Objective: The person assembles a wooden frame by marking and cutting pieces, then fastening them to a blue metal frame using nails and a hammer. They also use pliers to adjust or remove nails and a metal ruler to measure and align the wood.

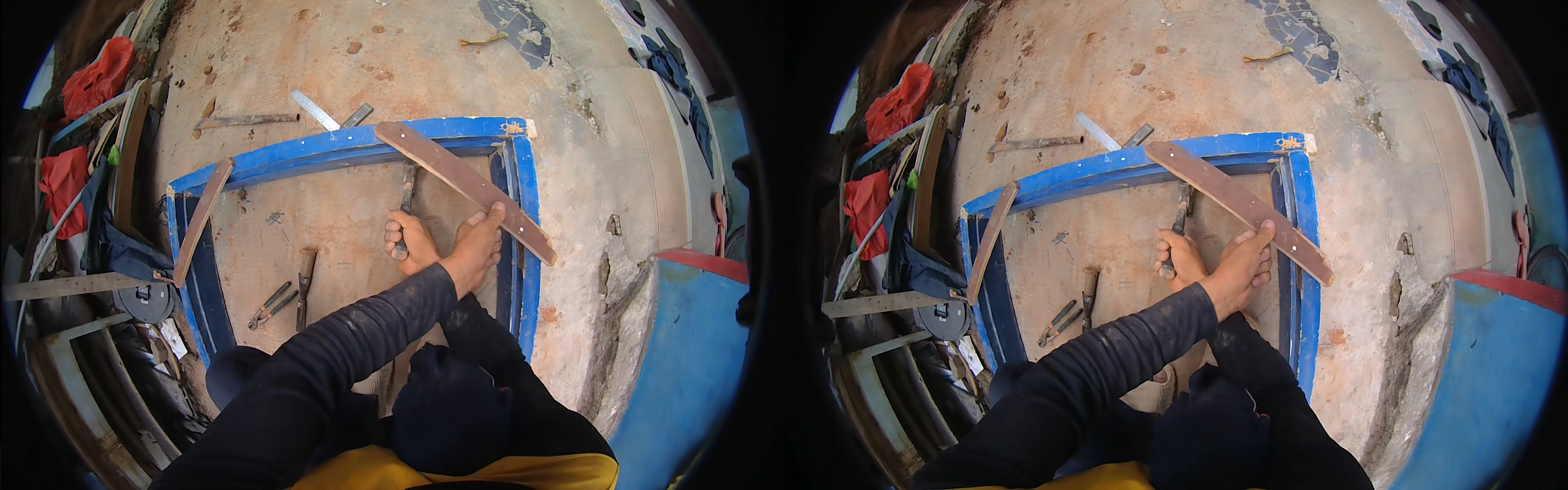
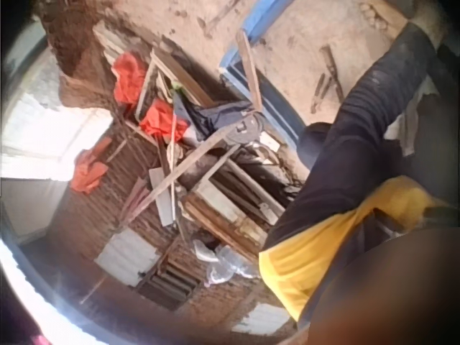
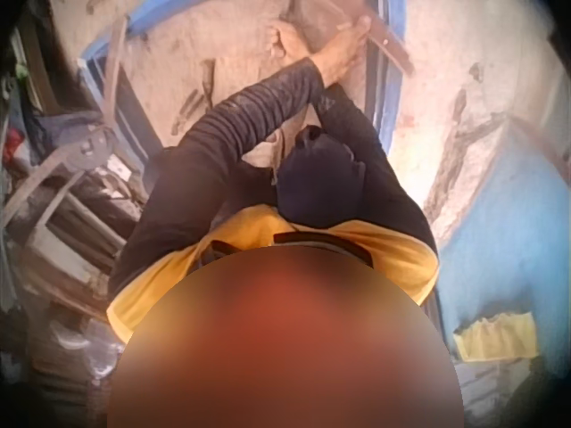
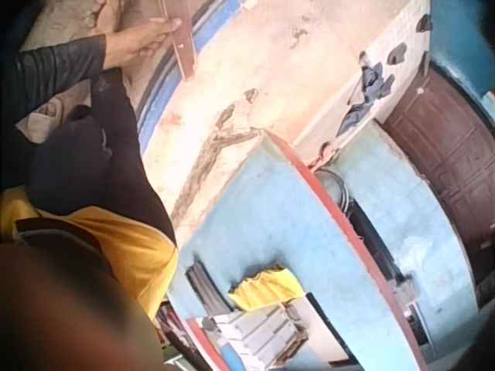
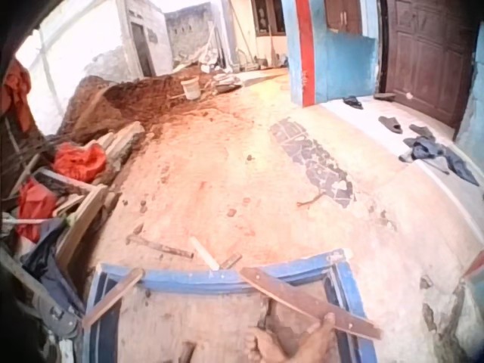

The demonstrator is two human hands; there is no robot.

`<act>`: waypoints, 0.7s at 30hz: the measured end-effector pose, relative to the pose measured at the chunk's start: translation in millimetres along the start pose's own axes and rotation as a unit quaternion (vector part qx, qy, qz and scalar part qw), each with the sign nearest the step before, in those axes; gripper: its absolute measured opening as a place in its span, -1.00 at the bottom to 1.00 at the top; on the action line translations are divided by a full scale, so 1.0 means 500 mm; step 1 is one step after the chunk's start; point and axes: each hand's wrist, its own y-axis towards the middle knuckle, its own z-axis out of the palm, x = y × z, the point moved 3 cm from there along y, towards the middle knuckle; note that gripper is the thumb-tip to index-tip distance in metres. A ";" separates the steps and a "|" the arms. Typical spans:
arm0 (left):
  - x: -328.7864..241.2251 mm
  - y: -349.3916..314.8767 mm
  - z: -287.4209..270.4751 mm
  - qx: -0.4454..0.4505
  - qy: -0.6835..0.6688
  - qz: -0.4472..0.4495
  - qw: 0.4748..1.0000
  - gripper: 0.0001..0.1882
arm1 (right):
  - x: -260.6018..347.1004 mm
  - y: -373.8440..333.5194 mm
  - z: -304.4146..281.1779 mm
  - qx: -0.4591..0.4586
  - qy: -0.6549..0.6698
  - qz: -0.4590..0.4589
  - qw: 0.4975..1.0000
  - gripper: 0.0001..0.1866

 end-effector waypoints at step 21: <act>-0.017 -0.015 0.015 0.040 -0.034 0.033 0.998 -0.68 | 0.013 -0.006 -0.006 -0.001 0.009 -0.015 1.000 -0.79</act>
